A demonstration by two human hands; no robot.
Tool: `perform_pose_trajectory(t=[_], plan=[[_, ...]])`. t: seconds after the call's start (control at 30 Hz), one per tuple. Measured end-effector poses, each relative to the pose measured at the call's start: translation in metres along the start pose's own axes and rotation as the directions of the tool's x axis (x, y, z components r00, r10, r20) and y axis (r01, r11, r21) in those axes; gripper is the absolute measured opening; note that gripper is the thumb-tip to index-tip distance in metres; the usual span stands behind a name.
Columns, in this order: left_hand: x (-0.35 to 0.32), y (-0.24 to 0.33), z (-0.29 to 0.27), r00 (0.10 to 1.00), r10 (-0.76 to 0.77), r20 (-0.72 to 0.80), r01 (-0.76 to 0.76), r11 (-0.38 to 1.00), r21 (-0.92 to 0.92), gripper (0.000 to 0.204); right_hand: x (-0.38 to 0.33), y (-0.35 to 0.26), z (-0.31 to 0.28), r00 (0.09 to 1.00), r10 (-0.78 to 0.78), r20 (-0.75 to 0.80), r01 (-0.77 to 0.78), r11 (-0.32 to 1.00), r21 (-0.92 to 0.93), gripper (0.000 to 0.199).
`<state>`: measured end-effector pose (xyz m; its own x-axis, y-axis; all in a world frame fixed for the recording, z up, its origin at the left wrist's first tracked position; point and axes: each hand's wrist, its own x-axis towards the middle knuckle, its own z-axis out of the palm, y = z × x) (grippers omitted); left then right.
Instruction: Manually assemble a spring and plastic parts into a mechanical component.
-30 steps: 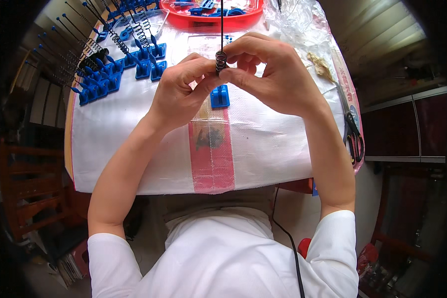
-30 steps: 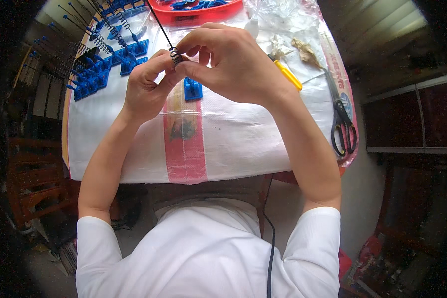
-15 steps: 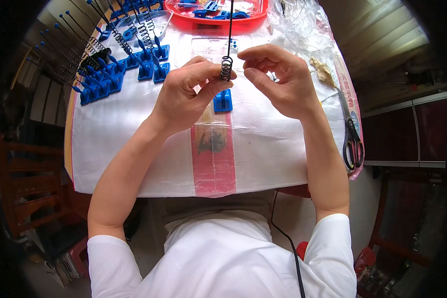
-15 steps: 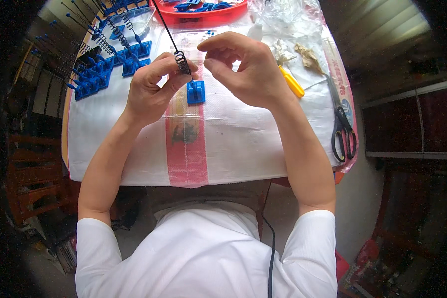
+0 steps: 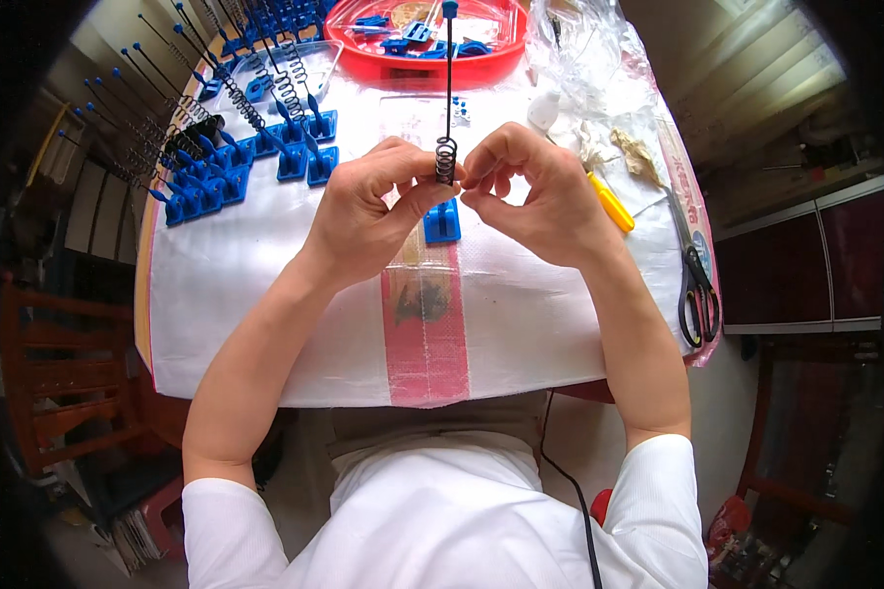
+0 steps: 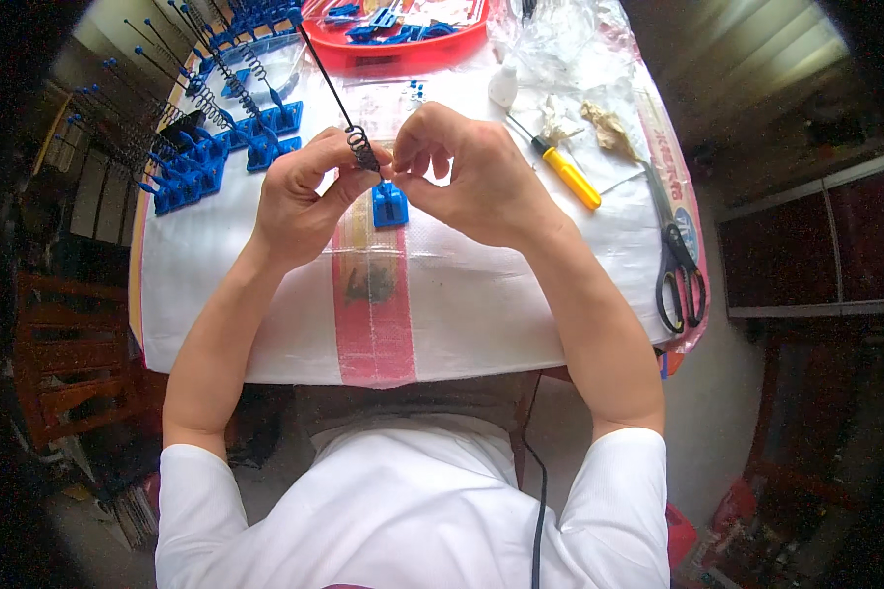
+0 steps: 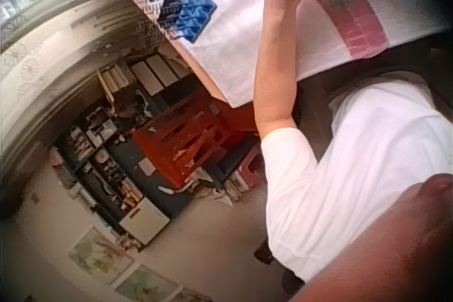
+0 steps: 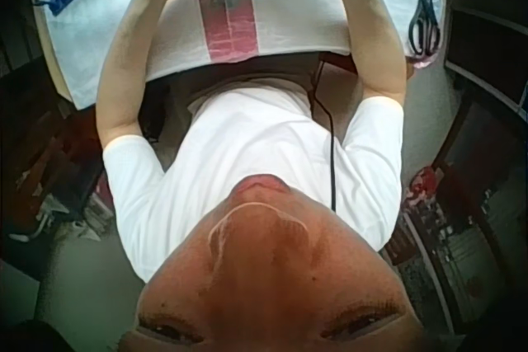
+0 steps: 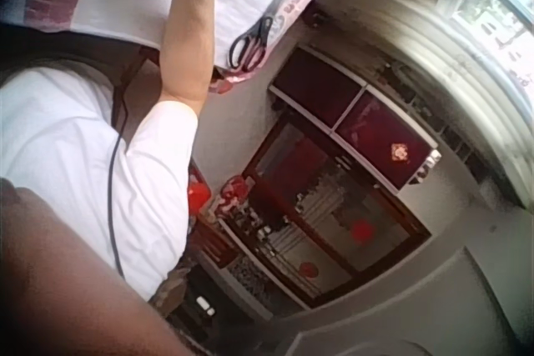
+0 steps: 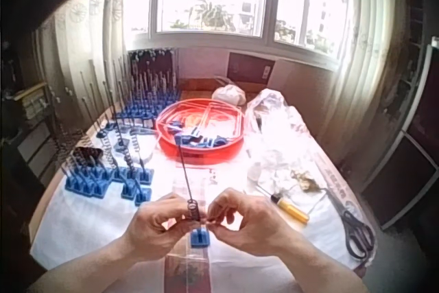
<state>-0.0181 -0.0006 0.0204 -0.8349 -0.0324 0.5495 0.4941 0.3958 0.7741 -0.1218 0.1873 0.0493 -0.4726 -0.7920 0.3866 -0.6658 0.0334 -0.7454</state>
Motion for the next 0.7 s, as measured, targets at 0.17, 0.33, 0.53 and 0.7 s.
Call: perform_pose_trajectory(t=[0.17,0.33,0.53,0.7], plan=[[0.0011,-0.0003,0.0000,1.000,0.005,0.007,-0.005,1.000,-0.009,0.017,-0.0003,-0.0016,-0.0015,0.999,0.037,0.001,-0.037,0.999,0.011,0.026],[-0.0006,-0.0017,0.0013,1.000,-0.021,-0.004,0.021,0.998,-0.062,0.017,-0.0009,-0.0002,0.0004,0.999,0.043,0.013,-0.044,0.998,0.054,0.032],[-0.0003,-0.0008,0.0003,1.000,-0.022,0.002,0.023,0.998,-0.065,0.018,-0.0012,0.0015,0.0031,0.997,0.078,0.014,-0.078,0.994,0.076,0.039],[-0.0003,0.0020,-0.0027,0.997,-0.055,0.054,0.057,0.997,-0.052,0.018,-0.0014,0.0029,0.0040,0.994,0.111,0.022,-0.112,0.992,0.057,0.043]])
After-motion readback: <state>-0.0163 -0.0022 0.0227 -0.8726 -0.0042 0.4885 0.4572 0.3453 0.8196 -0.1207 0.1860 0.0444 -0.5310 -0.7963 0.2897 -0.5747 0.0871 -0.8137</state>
